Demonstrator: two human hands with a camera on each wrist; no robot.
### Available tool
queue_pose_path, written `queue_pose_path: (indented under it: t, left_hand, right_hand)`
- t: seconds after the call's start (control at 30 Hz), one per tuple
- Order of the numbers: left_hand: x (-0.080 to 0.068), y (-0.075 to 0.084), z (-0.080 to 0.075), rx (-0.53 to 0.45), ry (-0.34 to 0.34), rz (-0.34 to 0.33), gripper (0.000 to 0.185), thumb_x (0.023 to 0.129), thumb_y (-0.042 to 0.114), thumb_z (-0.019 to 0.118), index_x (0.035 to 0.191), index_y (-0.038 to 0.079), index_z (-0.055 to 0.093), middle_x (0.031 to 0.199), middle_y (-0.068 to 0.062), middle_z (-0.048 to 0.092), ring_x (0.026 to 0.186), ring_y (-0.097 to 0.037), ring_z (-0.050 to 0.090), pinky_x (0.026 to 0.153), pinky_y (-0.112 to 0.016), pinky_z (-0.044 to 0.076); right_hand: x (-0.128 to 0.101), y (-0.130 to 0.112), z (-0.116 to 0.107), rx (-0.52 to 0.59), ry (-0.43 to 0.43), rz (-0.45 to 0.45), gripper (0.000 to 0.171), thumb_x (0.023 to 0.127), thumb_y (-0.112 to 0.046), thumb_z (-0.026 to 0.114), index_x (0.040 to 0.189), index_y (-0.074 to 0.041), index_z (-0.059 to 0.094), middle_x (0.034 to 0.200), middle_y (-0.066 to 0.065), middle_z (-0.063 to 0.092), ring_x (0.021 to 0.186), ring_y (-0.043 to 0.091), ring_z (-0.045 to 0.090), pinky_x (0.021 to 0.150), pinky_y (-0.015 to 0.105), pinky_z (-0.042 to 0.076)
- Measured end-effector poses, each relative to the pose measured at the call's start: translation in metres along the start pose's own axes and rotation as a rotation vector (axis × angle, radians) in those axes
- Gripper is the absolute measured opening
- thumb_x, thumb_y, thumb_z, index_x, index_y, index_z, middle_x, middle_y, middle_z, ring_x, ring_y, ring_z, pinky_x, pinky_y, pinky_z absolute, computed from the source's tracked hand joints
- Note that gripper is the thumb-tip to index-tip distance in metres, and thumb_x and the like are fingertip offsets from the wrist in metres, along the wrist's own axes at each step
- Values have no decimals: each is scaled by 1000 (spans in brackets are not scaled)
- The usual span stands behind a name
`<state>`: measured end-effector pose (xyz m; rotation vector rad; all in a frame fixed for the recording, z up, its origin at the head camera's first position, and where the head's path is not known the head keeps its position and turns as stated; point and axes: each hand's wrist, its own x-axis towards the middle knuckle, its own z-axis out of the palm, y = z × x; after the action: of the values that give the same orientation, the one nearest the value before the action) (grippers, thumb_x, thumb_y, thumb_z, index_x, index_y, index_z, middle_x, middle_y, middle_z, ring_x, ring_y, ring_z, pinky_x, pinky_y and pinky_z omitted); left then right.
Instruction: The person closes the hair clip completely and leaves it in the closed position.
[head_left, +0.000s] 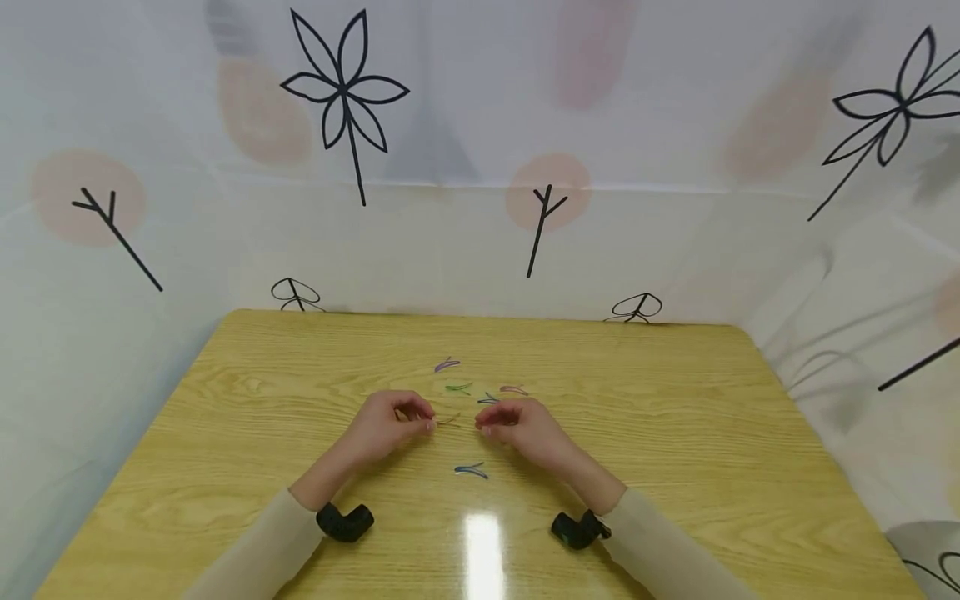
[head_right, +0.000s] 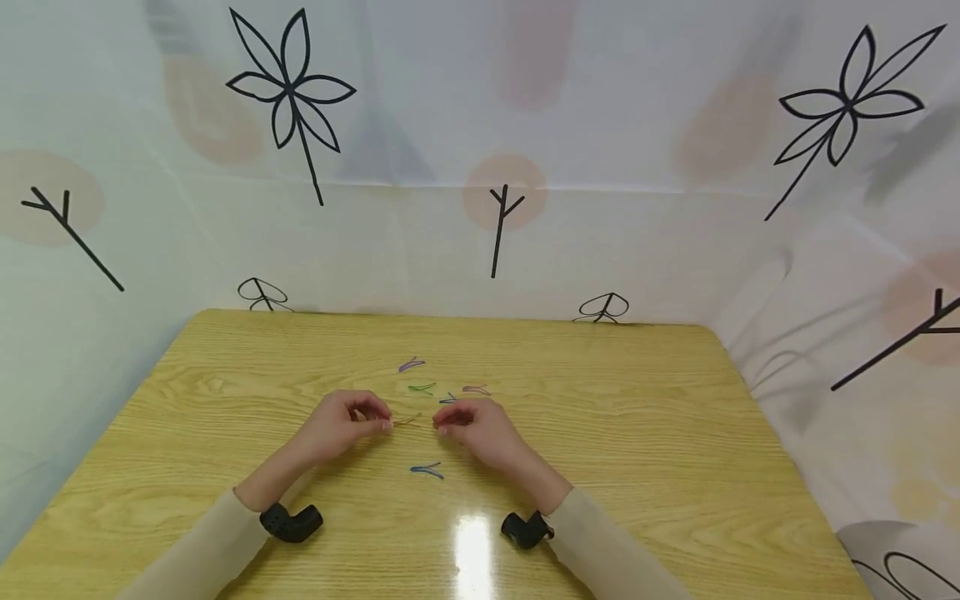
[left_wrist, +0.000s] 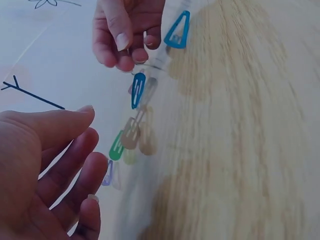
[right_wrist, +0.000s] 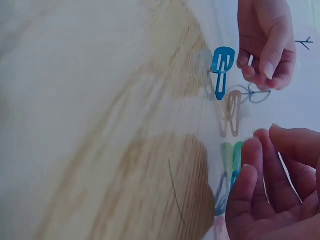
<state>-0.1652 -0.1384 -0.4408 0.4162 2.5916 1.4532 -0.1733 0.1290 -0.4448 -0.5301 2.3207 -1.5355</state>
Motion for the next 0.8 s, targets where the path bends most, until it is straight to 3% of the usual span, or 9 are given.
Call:
queue_pose_path:
  t: [0.2, 0.33, 0.43, 0.47, 0.53, 0.67, 0.7, 0.8]
  left_hand:
    - [5, -7, 2, -51, -19, -8, 12, 89, 16, 77, 99, 10, 74, 92, 4, 70, 84, -16, 64, 75, -31, 50]
    - [8, -12, 3, -87, -45, -26, 14, 90, 16, 77, 102, 10, 74, 96, 3, 71, 91, -16, 65, 82, -33, 51]
    - [10, -15, 3, -88, -67, -27, 16, 90, 18, 77, 104, 11, 74, 98, 3, 71, 93, -16, 65, 85, -36, 50]
    - [10, -17, 2, -85, -75, -30, 16, 90, 19, 77, 104, 11, 74, 98, 3, 71, 93, -16, 64, 85, -36, 50]
    - [11, -18, 1, -77, -94, -33, 17, 90, 21, 77, 105, 12, 75, 98, 3, 71, 93, -16, 64, 86, -37, 49]
    - [12, -19, -2, -74, -117, -50, 18, 90, 20, 76, 107, 13, 76, 101, 3, 72, 95, -16, 64, 87, -38, 50]
    - [12, -19, -2, -76, -120, -51, 18, 90, 19, 76, 107, 13, 76, 102, 3, 72, 96, -16, 65, 87, -38, 50]
    - [13, -19, -2, -70, -125, -45, 19, 90, 19, 77, 108, 12, 76, 102, 2, 73, 96, -16, 65, 88, -37, 50]
  right_hand:
    - [8, -2, 5, -63, 20, -51, 16, 93, -7, 70, 108, -6, 75, 103, 1, 73, 97, 15, 66, 91, 39, 49]
    - [13, 0, 7, -83, 11, -81, 17, 93, -6, 70, 109, -6, 76, 103, 3, 74, 97, 17, 68, 113, 48, 28]
    - [16, 0, 9, -95, 8, -81, 18, 92, -5, 71, 109, -5, 76, 102, 3, 74, 97, 17, 68, 118, 48, 10]
    - [17, 0, 10, -92, 5, -72, 18, 92, -5, 70, 109, -5, 76, 102, 3, 74, 97, 16, 68, 118, 48, 11]
    - [17, 0, 11, -81, -8, -53, 18, 93, -5, 70, 110, -5, 75, 103, 3, 74, 97, 16, 67, 115, 45, 25]
    - [17, 1, 12, -47, -45, -48, 20, 93, -3, 68, 113, -2, 73, 107, 7, 72, 98, 18, 66, 92, 36, 49]
    - [17, 1, 12, -42, -55, -51, 21, 93, -3, 68, 113, -2, 73, 108, 7, 72, 98, 19, 66, 86, 34, 52]
    - [16, 2, 12, -52, -66, -46, 22, 94, -4, 68, 115, -3, 72, 109, 6, 71, 98, 17, 65, 85, 29, 51]
